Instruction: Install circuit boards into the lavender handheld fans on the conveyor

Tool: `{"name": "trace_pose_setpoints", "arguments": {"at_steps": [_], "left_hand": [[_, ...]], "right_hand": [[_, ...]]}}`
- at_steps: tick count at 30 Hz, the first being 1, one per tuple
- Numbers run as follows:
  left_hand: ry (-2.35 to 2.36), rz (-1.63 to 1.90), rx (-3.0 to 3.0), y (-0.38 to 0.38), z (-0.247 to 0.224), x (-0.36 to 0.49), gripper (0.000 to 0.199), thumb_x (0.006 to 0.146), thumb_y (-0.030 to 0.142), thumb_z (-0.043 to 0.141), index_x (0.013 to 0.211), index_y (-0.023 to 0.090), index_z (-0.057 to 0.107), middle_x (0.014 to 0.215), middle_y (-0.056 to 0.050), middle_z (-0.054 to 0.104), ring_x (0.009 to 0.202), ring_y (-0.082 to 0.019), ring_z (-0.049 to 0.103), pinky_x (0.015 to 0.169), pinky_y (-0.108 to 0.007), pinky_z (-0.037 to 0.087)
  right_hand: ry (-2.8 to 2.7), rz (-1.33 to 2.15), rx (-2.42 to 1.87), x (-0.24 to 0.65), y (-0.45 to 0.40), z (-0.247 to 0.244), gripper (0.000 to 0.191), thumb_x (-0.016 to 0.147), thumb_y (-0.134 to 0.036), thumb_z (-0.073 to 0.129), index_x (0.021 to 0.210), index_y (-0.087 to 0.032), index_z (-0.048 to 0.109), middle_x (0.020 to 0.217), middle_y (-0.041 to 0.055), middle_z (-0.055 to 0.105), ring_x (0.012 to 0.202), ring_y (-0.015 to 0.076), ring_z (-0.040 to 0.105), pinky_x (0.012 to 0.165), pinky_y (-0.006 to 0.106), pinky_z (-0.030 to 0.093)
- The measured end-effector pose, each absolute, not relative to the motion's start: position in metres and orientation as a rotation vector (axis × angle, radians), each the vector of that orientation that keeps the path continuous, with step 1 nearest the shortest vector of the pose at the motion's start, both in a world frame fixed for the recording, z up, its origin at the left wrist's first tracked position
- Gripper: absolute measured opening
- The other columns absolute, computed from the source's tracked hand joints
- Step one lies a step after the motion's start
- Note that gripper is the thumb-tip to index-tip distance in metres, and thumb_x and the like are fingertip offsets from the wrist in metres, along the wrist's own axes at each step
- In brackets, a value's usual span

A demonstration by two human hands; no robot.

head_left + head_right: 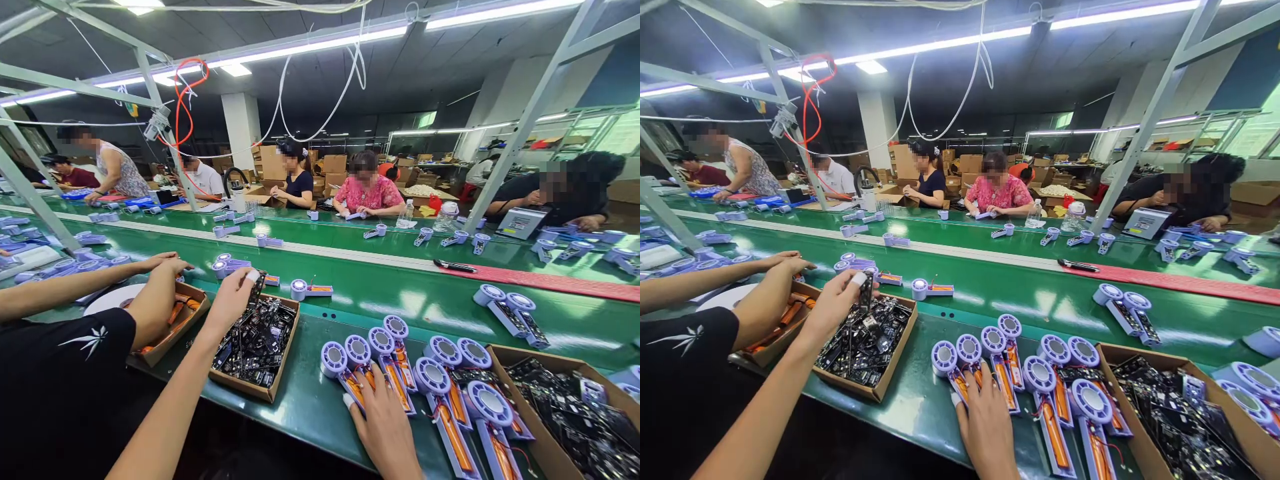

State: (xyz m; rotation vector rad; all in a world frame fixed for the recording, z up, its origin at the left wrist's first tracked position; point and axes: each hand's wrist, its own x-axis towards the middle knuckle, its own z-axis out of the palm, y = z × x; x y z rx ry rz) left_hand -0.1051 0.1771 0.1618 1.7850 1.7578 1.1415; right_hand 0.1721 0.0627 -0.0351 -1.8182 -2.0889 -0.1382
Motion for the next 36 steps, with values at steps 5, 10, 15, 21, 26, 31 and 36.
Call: {"name": "trace_pose_setpoints", "arguments": {"at_steps": [5,10,15,21,26,31,36], "left_hand": [[1.397,1.299,1.291,0.118,0.110,-0.068,0.052,0.079,0.052,0.059,0.119,0.019,0.053,0.092,-0.007,0.075,0.066,-0.020,0.072,0.054,-0.027,0.053],[0.890,1.075,0.571,0.061,0.042,-0.037,0.034,0.074,0.041,0.066,0.099,0.017,0.066,0.111,-0.016,0.072,0.098,-0.030,0.070,0.080,-0.040,0.055],[0.857,0.981,0.402,0.031,0.004,-0.024,0.031,0.066,0.034,0.077,0.090,0.018,0.066,0.114,-0.016,0.071,0.108,-0.031,0.066,0.094,-0.043,0.048],[1.229,0.847,0.931,0.031,0.009,-0.007,0.053,0.075,0.068,0.058,0.062,0.018,0.056,0.040,0.002,0.054,0.035,-0.012,0.049,0.044,-0.024,0.038],[1.500,0.975,1.372,0.042,0.018,-0.009,0.047,0.083,0.059,0.054,0.062,0.017,0.061,0.062,-0.003,0.063,0.061,-0.019,0.056,0.058,-0.027,0.041],[1.363,0.954,1.359,0.041,0.005,-0.008,0.042,0.093,0.045,0.043,0.117,0.016,0.060,0.067,-0.002,0.064,0.064,-0.022,0.059,0.067,-0.032,0.047],[1.301,0.993,1.238,0.039,-0.004,0.001,0.034,0.092,0.037,0.040,0.115,0.017,0.054,0.060,0.001,0.061,0.058,-0.020,0.059,0.064,-0.032,0.048]], "right_hand": [[-2.044,0.030,-1.861,0.164,0.049,-0.016,0.037,0.089,-0.026,0.046,0.124,-0.021,0.057,0.136,0.0171,0.049,0.115,0.0310,0.059,0.089,0.041,0.052],[-2.060,0.243,-1.841,0.176,0.032,-0.016,0.045,0.093,-0.036,0.044,0.136,-0.021,0.048,0.144,0.0178,0.041,0.130,0.0307,0.047,0.096,0.041,0.049],[-2.048,0.135,-1.792,0.188,0.024,-0.006,0.044,0.093,-0.034,0.046,0.136,-0.025,0.047,0.148,0.0150,0.033,0.135,0.0336,0.039,0.099,0.046,0.047],[-1.945,-0.119,-1.572,0.165,0.033,0.035,0.025,0.094,-0.022,0.037,0.100,-0.023,0.061,0.104,0.0106,0.057,0.092,0.0250,0.060,0.076,0.038,0.052],[-2.067,-0.040,-1.688,0.143,0.054,0.026,0.011,0.091,-0.019,0.049,0.090,-0.019,0.060,0.091,0.0093,0.056,0.083,0.0256,0.056,0.071,0.039,0.051],[-1.974,-0.034,-1.804,0.134,0.063,0.003,0.015,0.091,-0.013,0.046,0.089,-0.020,0.059,0.091,0.0081,0.055,0.085,0.0256,0.056,0.072,0.037,0.048],[-1.868,0.231,-1.639,0.141,0.057,-0.003,0.016,0.093,-0.014,0.042,0.093,-0.022,0.057,0.096,0.0058,0.055,0.090,0.0224,0.057,0.075,0.033,0.046]]}}
